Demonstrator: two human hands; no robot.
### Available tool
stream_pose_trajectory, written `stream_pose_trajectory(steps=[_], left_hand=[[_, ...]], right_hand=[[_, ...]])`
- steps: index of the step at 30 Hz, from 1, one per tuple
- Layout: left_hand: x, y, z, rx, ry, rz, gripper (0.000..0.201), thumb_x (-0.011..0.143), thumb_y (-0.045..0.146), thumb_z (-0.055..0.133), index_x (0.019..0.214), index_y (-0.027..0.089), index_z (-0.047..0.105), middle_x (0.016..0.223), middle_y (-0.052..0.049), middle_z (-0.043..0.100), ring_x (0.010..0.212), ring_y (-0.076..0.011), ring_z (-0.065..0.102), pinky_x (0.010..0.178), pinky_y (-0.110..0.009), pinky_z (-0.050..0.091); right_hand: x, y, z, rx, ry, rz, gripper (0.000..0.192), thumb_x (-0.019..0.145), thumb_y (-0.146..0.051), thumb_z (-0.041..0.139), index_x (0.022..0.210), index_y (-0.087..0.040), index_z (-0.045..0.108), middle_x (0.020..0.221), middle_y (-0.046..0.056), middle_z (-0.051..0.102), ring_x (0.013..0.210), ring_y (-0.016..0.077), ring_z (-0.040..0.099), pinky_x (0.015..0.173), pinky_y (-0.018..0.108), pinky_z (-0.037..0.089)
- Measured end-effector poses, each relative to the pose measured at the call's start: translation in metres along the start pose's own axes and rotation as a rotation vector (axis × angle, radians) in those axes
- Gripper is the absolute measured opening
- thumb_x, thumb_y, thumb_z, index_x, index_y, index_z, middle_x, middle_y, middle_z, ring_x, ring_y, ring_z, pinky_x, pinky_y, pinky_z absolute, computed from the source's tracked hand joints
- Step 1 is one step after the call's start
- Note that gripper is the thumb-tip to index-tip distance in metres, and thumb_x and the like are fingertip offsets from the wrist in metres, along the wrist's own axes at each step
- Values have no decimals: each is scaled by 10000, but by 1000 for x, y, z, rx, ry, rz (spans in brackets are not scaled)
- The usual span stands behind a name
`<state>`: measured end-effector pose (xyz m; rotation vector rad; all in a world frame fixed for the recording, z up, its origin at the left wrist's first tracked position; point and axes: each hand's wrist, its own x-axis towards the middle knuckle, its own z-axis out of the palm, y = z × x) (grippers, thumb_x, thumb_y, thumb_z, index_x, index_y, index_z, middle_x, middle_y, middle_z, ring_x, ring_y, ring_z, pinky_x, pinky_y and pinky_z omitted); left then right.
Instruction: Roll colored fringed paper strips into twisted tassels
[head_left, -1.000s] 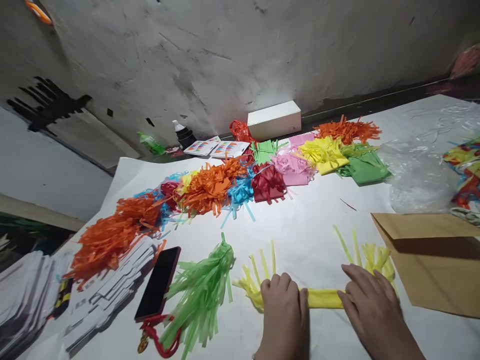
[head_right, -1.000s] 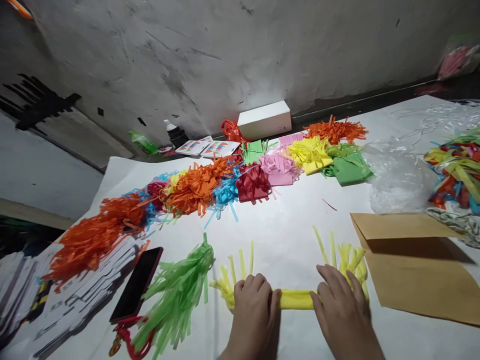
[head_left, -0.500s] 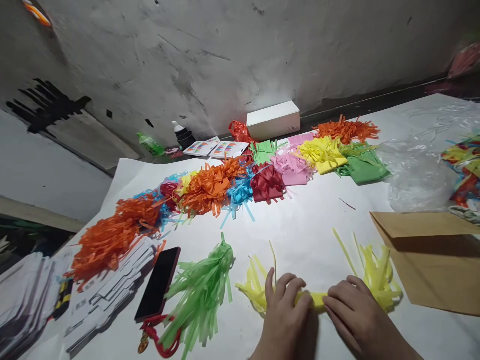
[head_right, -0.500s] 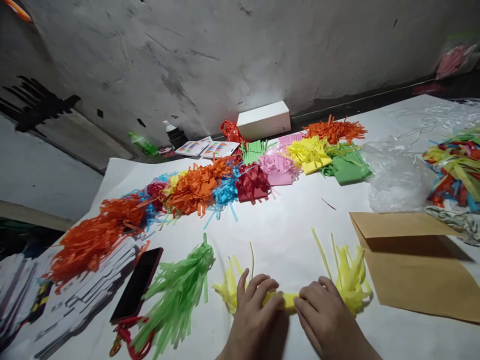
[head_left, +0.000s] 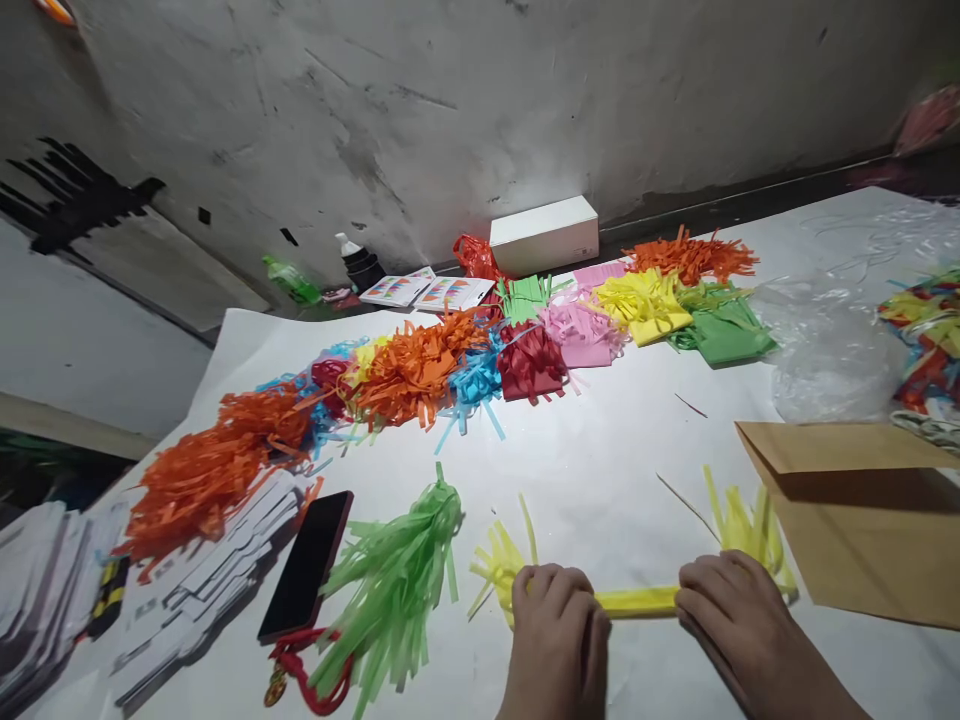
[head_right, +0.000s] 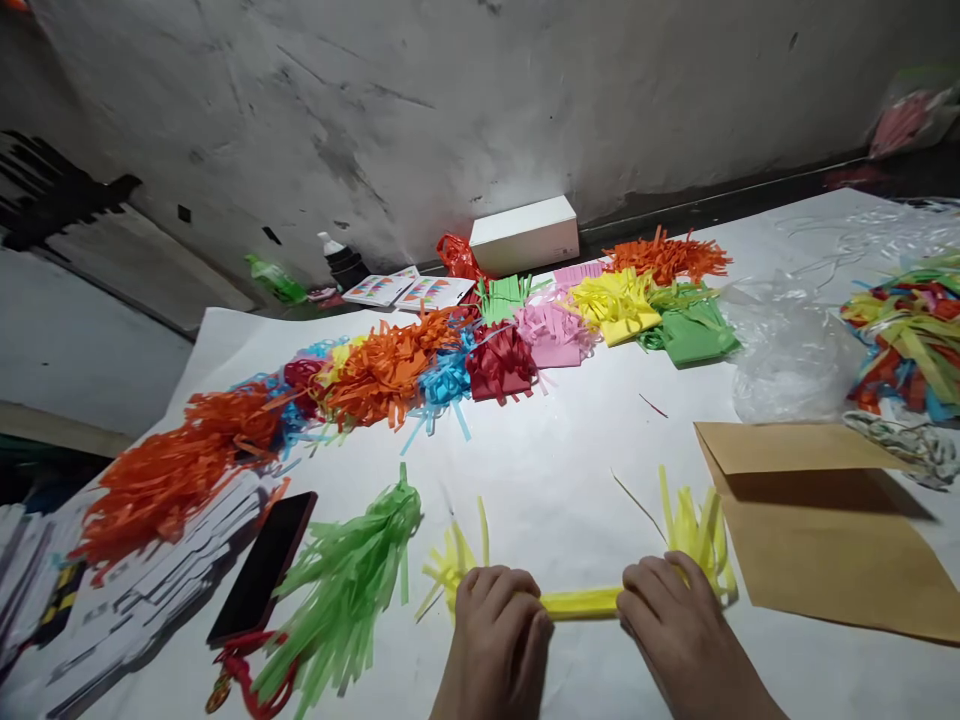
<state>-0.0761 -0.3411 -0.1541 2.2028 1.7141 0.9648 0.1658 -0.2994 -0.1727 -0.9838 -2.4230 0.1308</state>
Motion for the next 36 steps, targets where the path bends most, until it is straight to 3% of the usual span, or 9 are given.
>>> stream_pose_trajectory(steps=[5, 9, 12, 15, 18, 21, 26, 30, 36], left_hand=[[9, 5, 0, 169, -122, -131, 169, 894, 102, 530, 769, 206, 574, 859, -27, 622, 826, -227, 566, 877, -460, 378], [12, 4, 1, 201, -177, -155, 143, 871, 96, 564, 778, 200, 593, 886, -29, 627, 847, -239, 566, 882, -479, 380], [11, 3, 1, 176, -140, -148, 133, 850, 88, 587, 796, 210, 592, 881, -25, 626, 843, -234, 564, 883, -471, 380], [8, 1, 2, 69, -99, -44, 129, 827, 127, 667, 887, 228, 613, 992, -32, 646, 935, -238, 573, 977, -478, 357], [6, -5, 8, 54, -14, 140, 138, 870, 112, 673, 893, 238, 623, 1023, -6, 674, 994, -211, 574, 1097, -471, 273], [8, -9, 12, 75, 16, 195, 191, 909, 44, 624, 842, 223, 616, 926, 23, 688, 930, -170, 572, 1103, -434, 274], [15, -5, 1, -11, -104, 123, 187, 855, 68, 705, 775, 206, 607, 876, 18, 674, 869, -172, 546, 927, -391, 380], [13, 4, -8, -107, -131, 53, 175, 891, 55, 580, 781, 191, 594, 873, -16, 640, 866, -195, 520, 855, -407, 359], [8, 11, 2, -22, -106, -84, 157, 884, 61, 509, 804, 186, 558, 891, -40, 606, 864, -224, 519, 856, -455, 338]], right_hand=[[6, -10, 12, -199, 57, 139, 153, 992, -142, 482, 899, -205, 586, 947, 53, 638, 900, 242, 623, 971, 516, 328], [15, -25, 15, -79, 112, 41, 273, 971, -61, 433, 1083, -200, 639, 1092, 87, 669, 1076, 259, 599, 1070, 530, 282], [26, -35, 20, 72, 139, -5, 341, 965, -3, 358, 893, -198, 628, 822, 25, 630, 852, 203, 565, 998, 459, 329], [33, -38, 23, 85, 140, -16, 360, 961, 5, 358, 731, -203, 542, 689, -5, 531, 698, 178, 464, 890, 407, 339], [37, -39, 21, 144, 123, 9, 319, 1003, -70, 388, 766, -204, 555, 731, -3, 553, 716, 176, 475, 867, 389, 324], [39, -41, 22, 202, 106, -6, 351, 1047, -113, 335, 811, -202, 579, 772, 2, 576, 737, 173, 487, 885, 381, 317], [32, -32, 19, 189, 110, -44, 387, 1046, -76, 304, 797, -182, 579, 759, 7, 554, 733, 173, 465, 854, 370, 332], [12, -11, 6, 164, 72, -53, 332, 1013, -20, 332, 975, -168, 627, 900, 35, 598, 877, 188, 521, 1036, 428, 297], [4, -10, 8, 83, 9, 156, 204, 984, -93, 438, 929, -220, 588, 939, 26, 588, 931, 214, 554, 1035, 478, 277]])
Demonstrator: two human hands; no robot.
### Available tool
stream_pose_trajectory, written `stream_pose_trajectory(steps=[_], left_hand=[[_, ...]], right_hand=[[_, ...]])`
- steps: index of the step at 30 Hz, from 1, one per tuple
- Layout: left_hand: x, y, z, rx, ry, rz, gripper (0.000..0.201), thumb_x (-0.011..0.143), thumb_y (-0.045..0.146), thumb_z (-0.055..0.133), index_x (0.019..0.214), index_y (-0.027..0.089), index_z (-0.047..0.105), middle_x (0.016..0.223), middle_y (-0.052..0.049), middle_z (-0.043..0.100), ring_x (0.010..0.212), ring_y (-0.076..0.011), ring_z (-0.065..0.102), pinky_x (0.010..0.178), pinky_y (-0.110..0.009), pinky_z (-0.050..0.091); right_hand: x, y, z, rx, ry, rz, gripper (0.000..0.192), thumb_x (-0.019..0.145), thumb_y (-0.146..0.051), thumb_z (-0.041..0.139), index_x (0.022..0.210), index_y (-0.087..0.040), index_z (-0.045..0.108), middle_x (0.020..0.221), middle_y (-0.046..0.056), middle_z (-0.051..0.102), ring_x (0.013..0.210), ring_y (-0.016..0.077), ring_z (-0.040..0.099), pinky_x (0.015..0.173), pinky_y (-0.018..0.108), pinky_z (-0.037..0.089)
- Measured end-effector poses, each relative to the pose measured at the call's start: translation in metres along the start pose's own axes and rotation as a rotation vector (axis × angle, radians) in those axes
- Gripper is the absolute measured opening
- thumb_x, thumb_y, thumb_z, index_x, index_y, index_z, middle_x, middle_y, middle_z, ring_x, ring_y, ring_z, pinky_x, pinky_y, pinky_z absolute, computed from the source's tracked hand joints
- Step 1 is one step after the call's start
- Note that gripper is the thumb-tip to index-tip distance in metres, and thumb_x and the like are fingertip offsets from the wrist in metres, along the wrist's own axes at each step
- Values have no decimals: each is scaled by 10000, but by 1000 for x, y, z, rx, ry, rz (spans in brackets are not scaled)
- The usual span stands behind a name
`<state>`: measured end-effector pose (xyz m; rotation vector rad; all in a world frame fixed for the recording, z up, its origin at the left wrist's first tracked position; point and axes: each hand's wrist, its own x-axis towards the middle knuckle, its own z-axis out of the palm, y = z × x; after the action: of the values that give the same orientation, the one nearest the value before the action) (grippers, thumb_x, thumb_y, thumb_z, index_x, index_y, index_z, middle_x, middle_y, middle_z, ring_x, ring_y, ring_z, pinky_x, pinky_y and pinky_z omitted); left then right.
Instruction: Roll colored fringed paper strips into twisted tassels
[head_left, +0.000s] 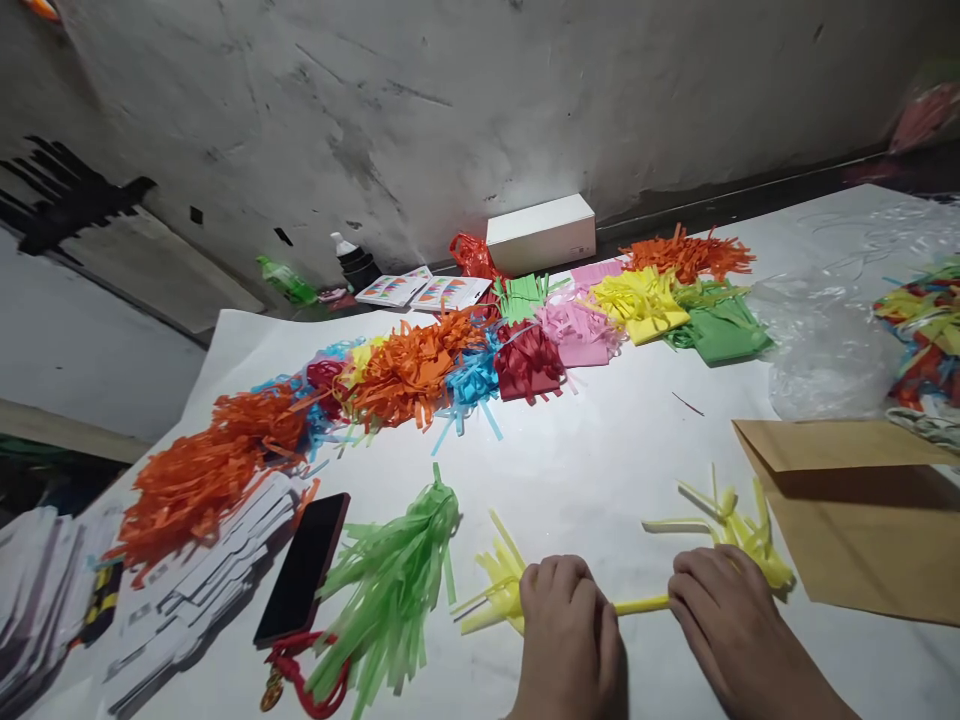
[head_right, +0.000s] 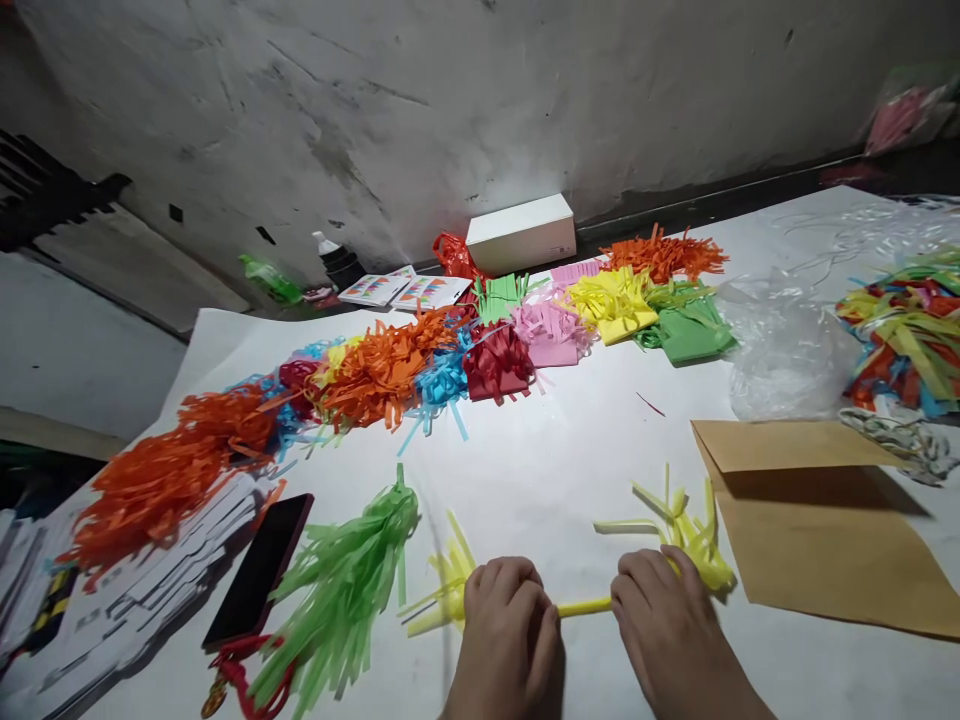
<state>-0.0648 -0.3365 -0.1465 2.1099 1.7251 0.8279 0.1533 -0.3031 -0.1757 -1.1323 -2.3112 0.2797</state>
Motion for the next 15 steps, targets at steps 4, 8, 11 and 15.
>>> stream_pose_trajectory(steps=[4, 8, 11, 15], left_hand=[[1, -2, 9, 75, 74, 5, 151, 818, 52, 571, 780, 198, 556, 895, -30, 604, 864, -225, 525, 912, -481, 330], [0, -7, 14, 222, 130, 273, 193, 885, 50, 619, 777, 206, 584, 817, 29, 651, 865, -186, 567, 1114, -500, 200], [0, -9, 19, 325, 98, 390, 208, 920, 88, 628, 748, 197, 584, 748, 43, 655, 809, -179, 580, 1134, -504, 186], [9, -10, 21, 236, -150, 307, 198, 856, 40, 641, 716, 177, 612, 767, -17, 673, 756, -205, 596, 864, -411, 434]], right_hand=[[6, -11, 9, -33, 21, 126, 204, 970, -130, 423, 862, -234, 562, 895, 16, 587, 873, 223, 565, 996, 525, 298], [9, -18, 10, 56, 126, 36, 323, 948, -25, 352, 837, -226, 579, 876, 1, 610, 868, 187, 570, 1082, 514, 266], [11, -21, 9, 67, 144, -118, 365, 965, -8, 323, 854, -207, 608, 818, 8, 606, 850, 183, 553, 1110, 502, 276], [16, -21, 11, 0, 114, -214, 369, 1007, -46, 317, 926, -182, 651, 802, 20, 610, 810, 187, 537, 1104, 489, 293]])
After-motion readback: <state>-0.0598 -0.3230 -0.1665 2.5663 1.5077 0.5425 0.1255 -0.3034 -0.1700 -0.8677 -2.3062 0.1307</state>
